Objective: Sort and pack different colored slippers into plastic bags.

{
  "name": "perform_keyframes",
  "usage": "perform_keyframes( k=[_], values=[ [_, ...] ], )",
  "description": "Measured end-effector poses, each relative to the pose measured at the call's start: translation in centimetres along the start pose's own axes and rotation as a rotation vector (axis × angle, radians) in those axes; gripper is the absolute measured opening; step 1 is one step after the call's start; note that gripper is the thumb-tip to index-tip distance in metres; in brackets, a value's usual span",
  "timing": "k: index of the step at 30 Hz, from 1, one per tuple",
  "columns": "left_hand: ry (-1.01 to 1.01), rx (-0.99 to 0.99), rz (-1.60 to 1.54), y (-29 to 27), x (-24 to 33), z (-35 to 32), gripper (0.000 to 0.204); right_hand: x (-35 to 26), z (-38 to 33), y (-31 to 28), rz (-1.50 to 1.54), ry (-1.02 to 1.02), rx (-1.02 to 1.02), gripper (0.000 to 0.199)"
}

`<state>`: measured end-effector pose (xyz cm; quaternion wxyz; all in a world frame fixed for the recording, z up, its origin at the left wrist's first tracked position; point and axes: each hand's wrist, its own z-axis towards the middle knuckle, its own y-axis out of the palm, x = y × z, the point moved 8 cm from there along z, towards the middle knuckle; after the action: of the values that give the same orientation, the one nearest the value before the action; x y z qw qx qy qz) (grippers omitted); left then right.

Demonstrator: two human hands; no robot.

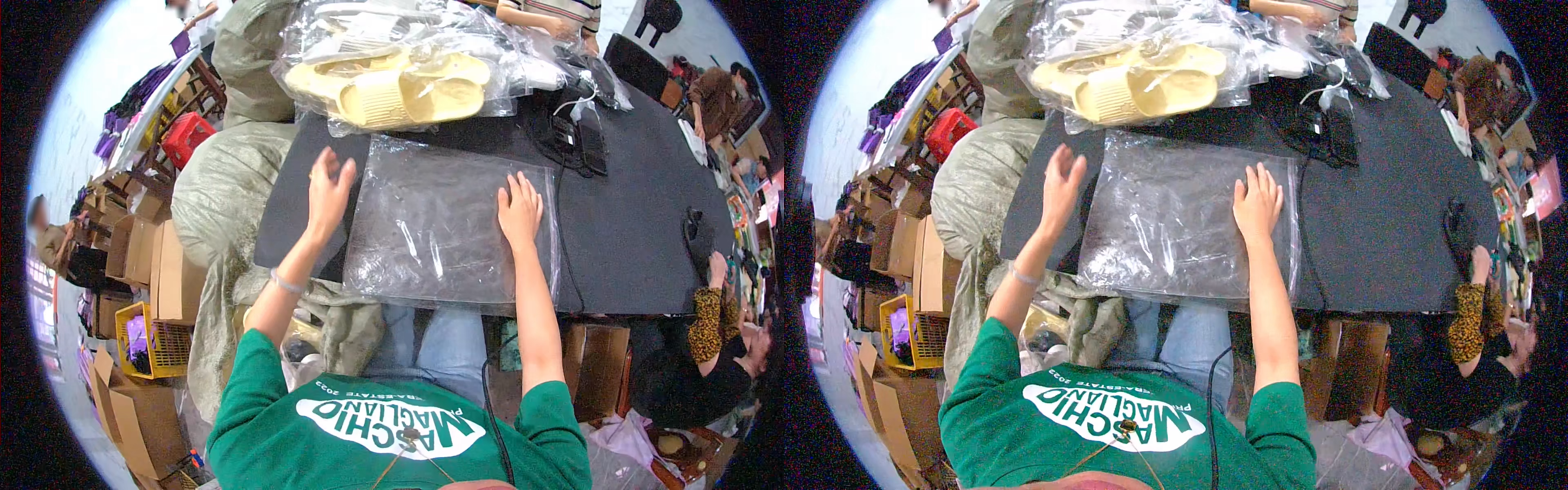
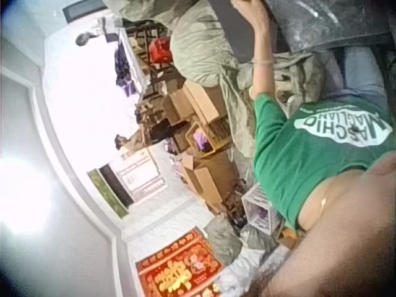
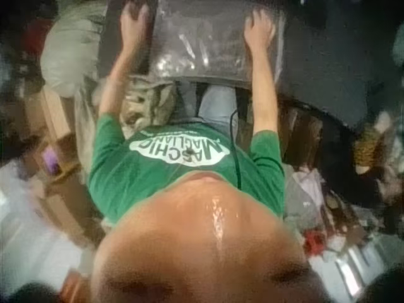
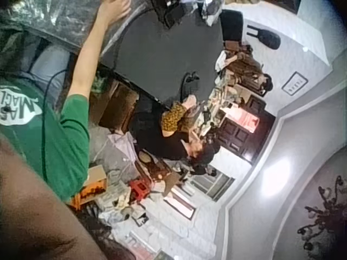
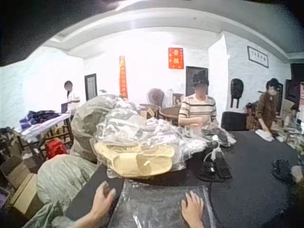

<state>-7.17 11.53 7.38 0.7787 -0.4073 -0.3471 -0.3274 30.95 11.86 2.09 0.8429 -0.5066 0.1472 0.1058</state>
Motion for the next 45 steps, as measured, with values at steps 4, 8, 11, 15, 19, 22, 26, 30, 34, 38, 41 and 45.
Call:
perform_keyframes(
  k=[4, 8, 11, 15, 19, 22, 26, 30, 34, 38, 41, 45],
  values=[
    [0.016, 0.16, -0.112, -0.8, 1.8, 5.6, 0.069, 0.3, -0.2, 0.1, 0.006, 0.019, -0.005, 0.041],
    [-0.48, 0.06, -0.347, 1.6, -2.2, 9.0, 0.062, 0.5, -0.1, 0.3, 0.018, 0.023, -0.004, 0.04],
    [-0.505, -0.167, -0.634, 4.5, -1.8, 9.8, 0.037, 0.4, 0.0, 0.2, 0.022, 0.018, 0.013, 0.039],
    [-0.544, -0.387, -0.623, 5.9, -0.6, 10.5, 0.034, 0.3, 0.2, 0.1, 0.032, 0.004, 0.039, 0.038],
    [-0.399, -0.439, -0.956, 6.4, 6.3, 8.5, 0.047, 0.4, 0.0, -0.2, 0.027, 0.014, 0.04, 0.038],
    [-0.428, -0.469, -1.156, 5.6, 8.8, 5.4, 0.04, 0.4, -0.1, -0.1, 0.02, 0.027, 0.028, 0.037],
    [-0.435, -0.494, -1.334, 3.2, 8.5, -0.3, 0.037, 0.4, -0.1, 0.1, 0.013, 0.044, -0.001, 0.038],
    [-0.603, -0.468, -1.179, 2.6, 6.4, -6.9, 0.041, 3.1, -0.7, 2.4, 0.131, -0.117, 0.053, 0.046],
    [-0.746, -0.449, -0.937, 2.8, 1.0, -11.6, 0.052, 2.1, -0.5, 1.8, 0.221, -0.03, 0.003, 0.072],
    [-0.609, -0.329, -0.847, 1.4, 0.7, -10.9, 0.051, 2.6, -0.3, 2.6, 0.076, -0.051, -0.032, 0.075],
    [-0.677, -0.308, -1.077, 2.2, -0.2, -11.4, 0.062, 2.2, -0.4, 1.2, 0.192, -0.049, 0.006, 0.077],
    [-0.748, -0.299, -1.188, 2.2, 0.6, -11.4, 0.072, 3.2, -0.2, 3.1, 0.063, -0.006, -0.124, 0.084]
  ],
)
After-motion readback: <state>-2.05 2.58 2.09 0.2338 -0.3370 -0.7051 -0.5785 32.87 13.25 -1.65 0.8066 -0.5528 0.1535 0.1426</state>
